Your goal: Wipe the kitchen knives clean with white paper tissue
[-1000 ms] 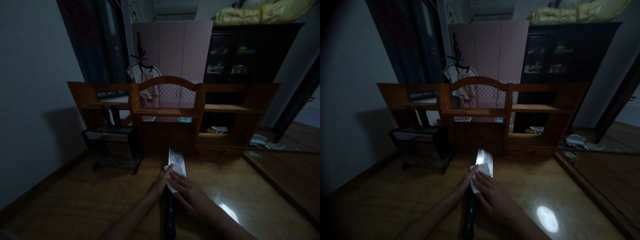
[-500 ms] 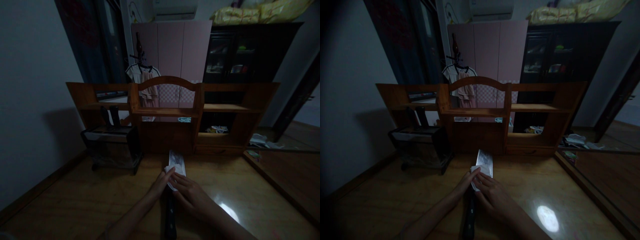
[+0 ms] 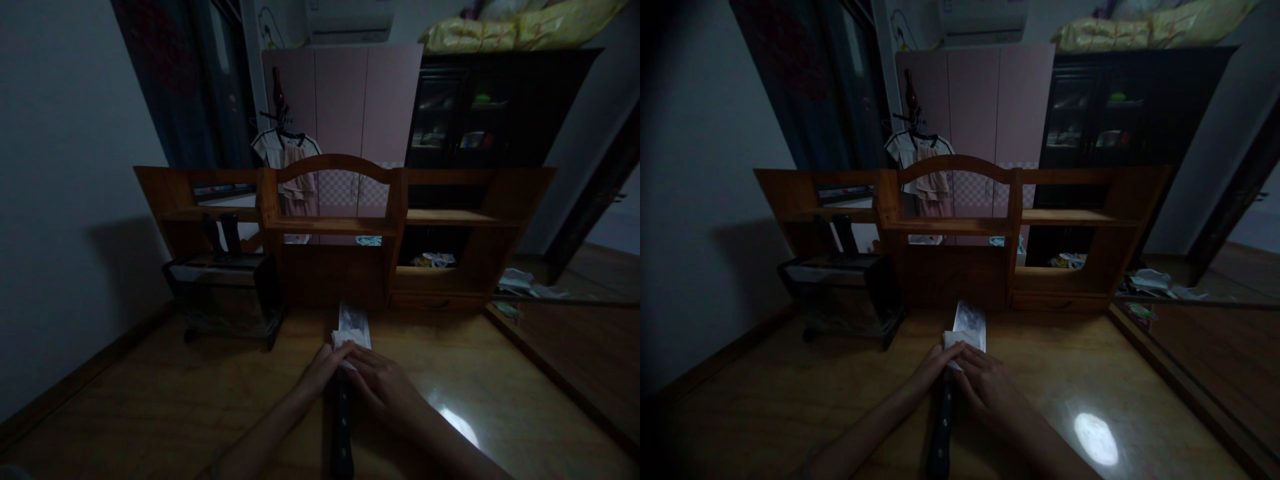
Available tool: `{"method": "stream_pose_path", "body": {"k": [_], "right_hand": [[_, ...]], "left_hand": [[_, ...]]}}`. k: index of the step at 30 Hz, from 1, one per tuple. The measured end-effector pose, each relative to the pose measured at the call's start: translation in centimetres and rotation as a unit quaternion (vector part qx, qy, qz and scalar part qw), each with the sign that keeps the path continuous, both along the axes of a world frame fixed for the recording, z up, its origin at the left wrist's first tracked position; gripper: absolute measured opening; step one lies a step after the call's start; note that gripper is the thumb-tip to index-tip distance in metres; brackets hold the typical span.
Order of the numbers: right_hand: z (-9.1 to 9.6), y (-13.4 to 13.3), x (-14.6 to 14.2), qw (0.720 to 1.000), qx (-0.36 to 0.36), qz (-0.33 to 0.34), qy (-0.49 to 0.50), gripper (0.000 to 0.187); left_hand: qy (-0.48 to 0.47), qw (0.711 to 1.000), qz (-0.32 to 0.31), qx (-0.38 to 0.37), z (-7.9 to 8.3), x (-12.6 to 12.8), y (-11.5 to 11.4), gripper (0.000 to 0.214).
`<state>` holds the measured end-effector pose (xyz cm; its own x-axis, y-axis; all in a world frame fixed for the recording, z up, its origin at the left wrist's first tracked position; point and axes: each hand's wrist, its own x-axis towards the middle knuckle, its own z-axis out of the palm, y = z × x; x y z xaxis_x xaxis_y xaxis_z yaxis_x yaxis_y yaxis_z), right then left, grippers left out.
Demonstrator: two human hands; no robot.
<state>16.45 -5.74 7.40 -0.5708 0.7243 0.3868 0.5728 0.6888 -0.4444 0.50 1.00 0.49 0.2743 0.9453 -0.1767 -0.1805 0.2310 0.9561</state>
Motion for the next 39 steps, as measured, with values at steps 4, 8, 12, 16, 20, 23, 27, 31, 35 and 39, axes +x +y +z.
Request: {"method": "stream_pose_path", "body": {"k": [4, 8, 12, 16, 20, 23, 27, 31, 35, 39], "right_hand": [[-0.6, 0.3, 0.2, 1.0, 0.004, -0.01, -0.006, 0.04], [-0.8, 0.4, 0.2, 1.0, 0.008, -0.019, -0.009, 0.041], [-0.9, 0.5, 0.1, 1.0, 0.016, -0.023, -0.009, 0.04], [-1.1, 0.6, 0.1, 0.999, 0.023, -0.028, -0.015, 0.04], [-1.3, 0.7, 0.4, 0.999, 0.022, -0.04, -0.02, 0.039], [-1.3, 0.7, 0.5, 0.999, 0.022, -0.045, -0.018, 0.038], [-1.1, 0.6, 0.4, 0.999, 0.022, -0.042, -0.005, 0.037], [-1.1, 0.6, 0.4, 0.999, 0.02, -0.05, -0.005, 0.037], [-1.4, 0.6, 0.5, 0.997, 0.019, -0.07, -0.013, 0.039], [-1.7, 0.8, 0.6, 0.997, 0.023, -0.073, -0.005, 0.039]], "left_hand": [[-0.002, 0.999, -0.03, 0.026, 0.5, -0.1, -0.3, 0.046], [-0.014, 0.999, -0.033, 0.028, 1.0, 0.0, -0.5, 0.043], [-0.009, 0.999, -0.029, 0.025, 1.0, 0.1, -0.5, 0.039], [0.003, 0.999, -0.03, 0.024, 0.8, 0.1, -0.4, 0.042], [0.024, 0.998, -0.033, 0.042, 0.1, 0.1, 0.1, 0.046], [0.061, 0.997, -0.015, 0.041, -0.6, 0.1, 0.5, 0.048], [0.056, 0.997, -0.022, 0.052, -0.9, 0.2, 0.7, 0.051], [0.039, 0.996, -0.046, 0.067, -0.1, 0.3, 0.4, 0.054], [0.045, 0.996, -0.026, 0.067, 0.4, 0.4, 0.2, 0.052], [0.029, 0.997, -0.033, 0.062, 0.1, 0.4, 0.3, 0.052]]}}
